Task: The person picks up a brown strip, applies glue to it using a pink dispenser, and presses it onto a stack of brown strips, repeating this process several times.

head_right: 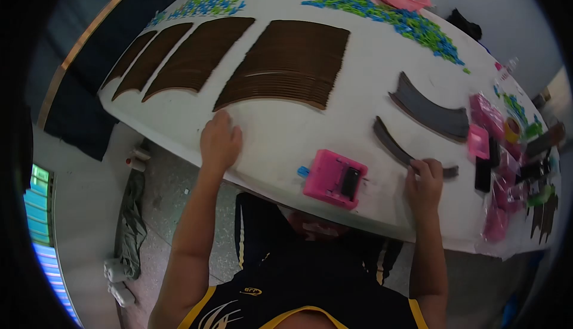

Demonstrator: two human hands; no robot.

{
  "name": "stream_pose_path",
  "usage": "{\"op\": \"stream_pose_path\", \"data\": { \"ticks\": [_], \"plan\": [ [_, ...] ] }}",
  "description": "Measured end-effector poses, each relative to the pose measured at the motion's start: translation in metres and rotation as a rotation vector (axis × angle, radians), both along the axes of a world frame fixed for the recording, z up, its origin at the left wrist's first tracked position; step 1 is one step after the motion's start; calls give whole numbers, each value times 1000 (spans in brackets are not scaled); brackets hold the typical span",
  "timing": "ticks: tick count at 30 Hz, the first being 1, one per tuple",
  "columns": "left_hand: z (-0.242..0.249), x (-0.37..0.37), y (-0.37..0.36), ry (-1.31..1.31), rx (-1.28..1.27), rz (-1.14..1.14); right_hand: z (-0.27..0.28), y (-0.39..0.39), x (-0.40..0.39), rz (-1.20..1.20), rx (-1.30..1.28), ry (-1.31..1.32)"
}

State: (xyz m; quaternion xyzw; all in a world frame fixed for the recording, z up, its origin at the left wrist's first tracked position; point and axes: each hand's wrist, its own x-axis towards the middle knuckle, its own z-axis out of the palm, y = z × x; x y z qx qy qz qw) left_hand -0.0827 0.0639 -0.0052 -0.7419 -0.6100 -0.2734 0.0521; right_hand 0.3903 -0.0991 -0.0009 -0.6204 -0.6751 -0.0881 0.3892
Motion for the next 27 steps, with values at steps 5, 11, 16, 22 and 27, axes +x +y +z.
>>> {"op": "stream_pose_path", "data": {
  "ticks": [5, 11, 16, 22, 27],
  "plan": [
    [-12, -11, 0, -36, 113, -97, 7, -7, 5, 3, -74, 8],
    [-1, -1, -31, -118, 102, -132, 6, -28, 41, -35, -102, -101],
    [17, 25, -45, -208, 122, -241, 2, -35, 63, -75, -97, -150],
    [48, 59, -56, -155, 173, -423, 5, -34, 69, -60, -67, -188],
    [65, 81, -62, -178, 203, -524, 8, -34, 70, -49, -73, -215]
  ]
}}
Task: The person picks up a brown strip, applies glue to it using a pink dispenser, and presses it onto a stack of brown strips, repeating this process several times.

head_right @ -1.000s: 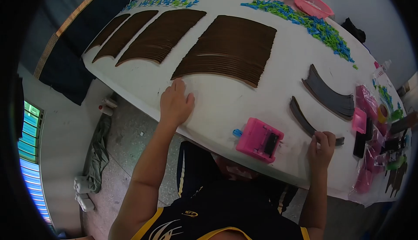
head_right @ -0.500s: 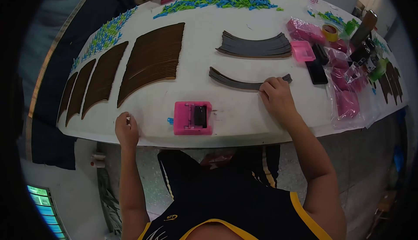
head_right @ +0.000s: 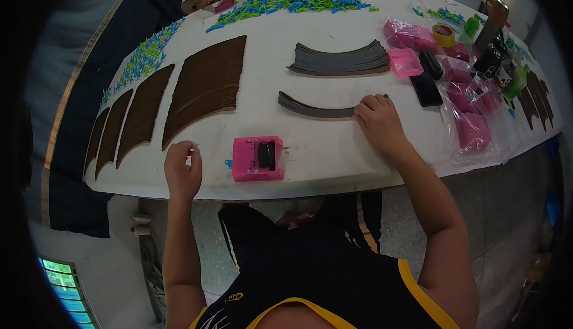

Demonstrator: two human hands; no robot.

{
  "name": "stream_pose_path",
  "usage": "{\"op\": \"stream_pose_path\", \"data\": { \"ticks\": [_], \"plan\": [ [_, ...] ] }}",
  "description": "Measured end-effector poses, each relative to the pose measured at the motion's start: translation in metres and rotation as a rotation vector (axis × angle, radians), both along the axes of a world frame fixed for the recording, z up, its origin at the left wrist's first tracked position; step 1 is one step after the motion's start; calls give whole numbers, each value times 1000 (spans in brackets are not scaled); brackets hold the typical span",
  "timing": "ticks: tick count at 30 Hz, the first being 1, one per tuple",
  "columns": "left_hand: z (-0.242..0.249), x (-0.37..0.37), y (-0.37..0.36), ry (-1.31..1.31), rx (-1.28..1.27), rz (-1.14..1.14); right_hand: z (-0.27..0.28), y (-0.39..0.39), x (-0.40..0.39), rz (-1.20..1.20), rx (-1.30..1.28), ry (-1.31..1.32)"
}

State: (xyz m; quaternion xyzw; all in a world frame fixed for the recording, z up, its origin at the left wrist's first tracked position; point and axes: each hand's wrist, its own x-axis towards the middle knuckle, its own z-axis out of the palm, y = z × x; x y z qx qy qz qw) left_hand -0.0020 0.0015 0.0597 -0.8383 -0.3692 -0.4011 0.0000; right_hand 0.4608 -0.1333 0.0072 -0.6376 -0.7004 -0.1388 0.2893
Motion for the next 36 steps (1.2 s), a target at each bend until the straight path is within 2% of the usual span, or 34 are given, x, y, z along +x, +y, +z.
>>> {"op": "stream_pose_path", "data": {
  "ticks": [8, 12, 14, 16, 18, 20, 23, 26, 33, 36],
  "plan": [
    [35, 31, -12, 36, 82, -113, 10, 4, 0, -10, -18, -78],
    [56, 83, -17, 65, 205, -332, 60, 18, -52, 92, -26, -15],
    [63, 117, -20, 69, 414, -378, 86, 29, -89, 200, 75, -17],
    [63, 139, -24, 129, 381, -369, 100, 36, -119, 273, 150, 26],
    [69, 133, -24, 188, 347, -375, 104, 37, -131, 331, 225, 76],
    [73, 123, -23, 383, 253, -341, 103, 33, -130, 302, 91, 210],
    [71, 101, -13, 411, 270, -322, 100, 26, -125, 350, -68, 327],
    [76, 80, -5, 444, 261, -327, 90, 25, -120, 368, -92, 395],
    [89, 79, -5, 535, 257, -365, 87, 39, -144, 386, -132, 342],
    [94, 79, -5, 613, 254, -385, 84, 42, -150, 395, -254, 411]
  ]
}}
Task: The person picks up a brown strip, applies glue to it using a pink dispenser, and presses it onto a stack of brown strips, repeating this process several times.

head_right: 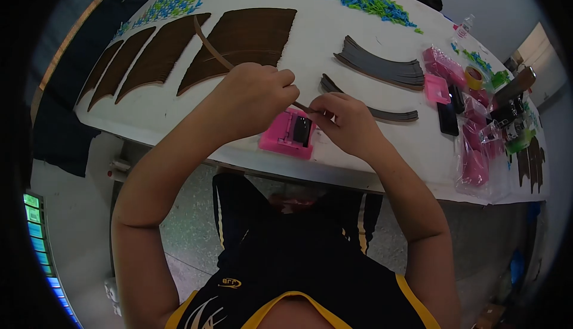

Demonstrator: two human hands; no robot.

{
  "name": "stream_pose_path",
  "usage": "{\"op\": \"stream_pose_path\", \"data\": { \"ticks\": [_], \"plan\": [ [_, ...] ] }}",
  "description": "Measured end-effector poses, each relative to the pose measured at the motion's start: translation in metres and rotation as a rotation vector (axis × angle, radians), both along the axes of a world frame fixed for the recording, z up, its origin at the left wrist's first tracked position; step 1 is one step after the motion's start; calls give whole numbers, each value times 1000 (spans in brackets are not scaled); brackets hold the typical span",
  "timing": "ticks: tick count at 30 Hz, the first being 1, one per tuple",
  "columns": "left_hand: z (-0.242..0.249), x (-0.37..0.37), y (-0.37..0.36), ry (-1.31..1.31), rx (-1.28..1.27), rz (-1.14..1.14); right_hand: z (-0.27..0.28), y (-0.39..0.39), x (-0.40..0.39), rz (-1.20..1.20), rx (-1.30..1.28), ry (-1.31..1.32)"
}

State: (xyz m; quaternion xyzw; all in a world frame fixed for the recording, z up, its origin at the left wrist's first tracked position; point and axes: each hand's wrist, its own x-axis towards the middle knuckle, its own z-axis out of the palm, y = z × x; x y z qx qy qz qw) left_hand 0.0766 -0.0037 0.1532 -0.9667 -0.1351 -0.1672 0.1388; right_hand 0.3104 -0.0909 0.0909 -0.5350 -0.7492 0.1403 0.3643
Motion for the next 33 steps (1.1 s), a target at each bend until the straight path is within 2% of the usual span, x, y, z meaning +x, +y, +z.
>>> {"op": "stream_pose_path", "data": {
  "ticks": [2, 5, 20, 33],
  "plan": [
    [3, -1, 2, 59, -9, -13, -8, 3, -1, 83, -54, 57],
    [5, 2, 2, 85, -9, -50, -12, 6, -4, 117, -46, 6],
    [10, 14, 0, 214, 90, -48, -32, 17, -11, 128, -51, 27],
    [3, 3, 1, 145, 25, -54, -35, 13, -13, 124, -1, 48]
  ]
}}
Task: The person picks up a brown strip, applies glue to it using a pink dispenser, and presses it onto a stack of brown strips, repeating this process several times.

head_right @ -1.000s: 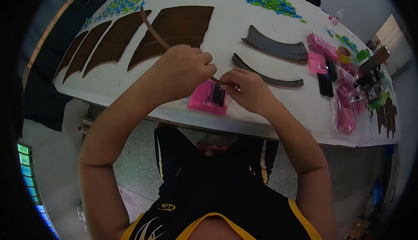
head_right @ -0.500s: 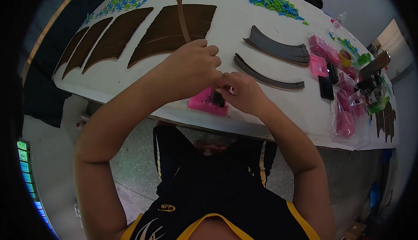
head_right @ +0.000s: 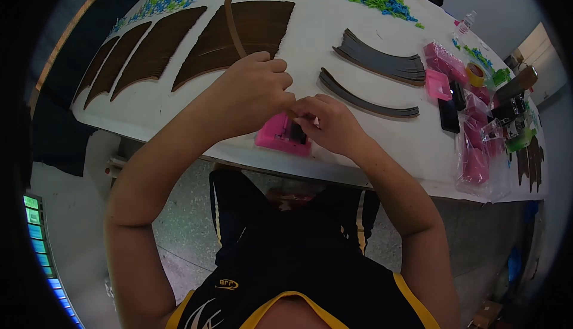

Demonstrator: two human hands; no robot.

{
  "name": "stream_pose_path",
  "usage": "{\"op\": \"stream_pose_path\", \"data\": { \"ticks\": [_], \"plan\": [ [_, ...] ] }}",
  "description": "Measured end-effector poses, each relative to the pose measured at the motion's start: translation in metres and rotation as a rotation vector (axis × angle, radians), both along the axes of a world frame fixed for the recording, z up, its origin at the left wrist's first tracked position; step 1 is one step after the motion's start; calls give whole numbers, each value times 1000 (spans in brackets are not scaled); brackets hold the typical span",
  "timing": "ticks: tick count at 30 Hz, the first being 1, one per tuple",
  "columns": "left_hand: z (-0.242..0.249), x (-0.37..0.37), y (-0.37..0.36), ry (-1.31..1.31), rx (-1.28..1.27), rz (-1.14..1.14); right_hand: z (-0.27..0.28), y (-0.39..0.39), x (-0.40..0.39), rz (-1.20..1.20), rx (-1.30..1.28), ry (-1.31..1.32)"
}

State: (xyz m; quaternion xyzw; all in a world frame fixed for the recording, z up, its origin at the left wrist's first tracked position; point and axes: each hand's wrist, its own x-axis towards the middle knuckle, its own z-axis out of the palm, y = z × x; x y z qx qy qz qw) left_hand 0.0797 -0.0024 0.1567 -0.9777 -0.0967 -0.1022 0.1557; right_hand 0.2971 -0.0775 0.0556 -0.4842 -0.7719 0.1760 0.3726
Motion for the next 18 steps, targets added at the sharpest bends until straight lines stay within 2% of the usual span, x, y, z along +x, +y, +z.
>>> {"op": "stream_pose_path", "data": {
  "ticks": [6, 10, 18],
  "plan": [
    [-39, -17, 10, -148, -80, -45, -3, -6, 11, 15, 20, 6],
    [-66, -19, 9, -228, -176, -55, -5, -11, 24, 47, 47, -127],
    [-86, -10, 3, -315, -258, -52, -10, -18, 37, 45, 76, -138]
  ]
}}
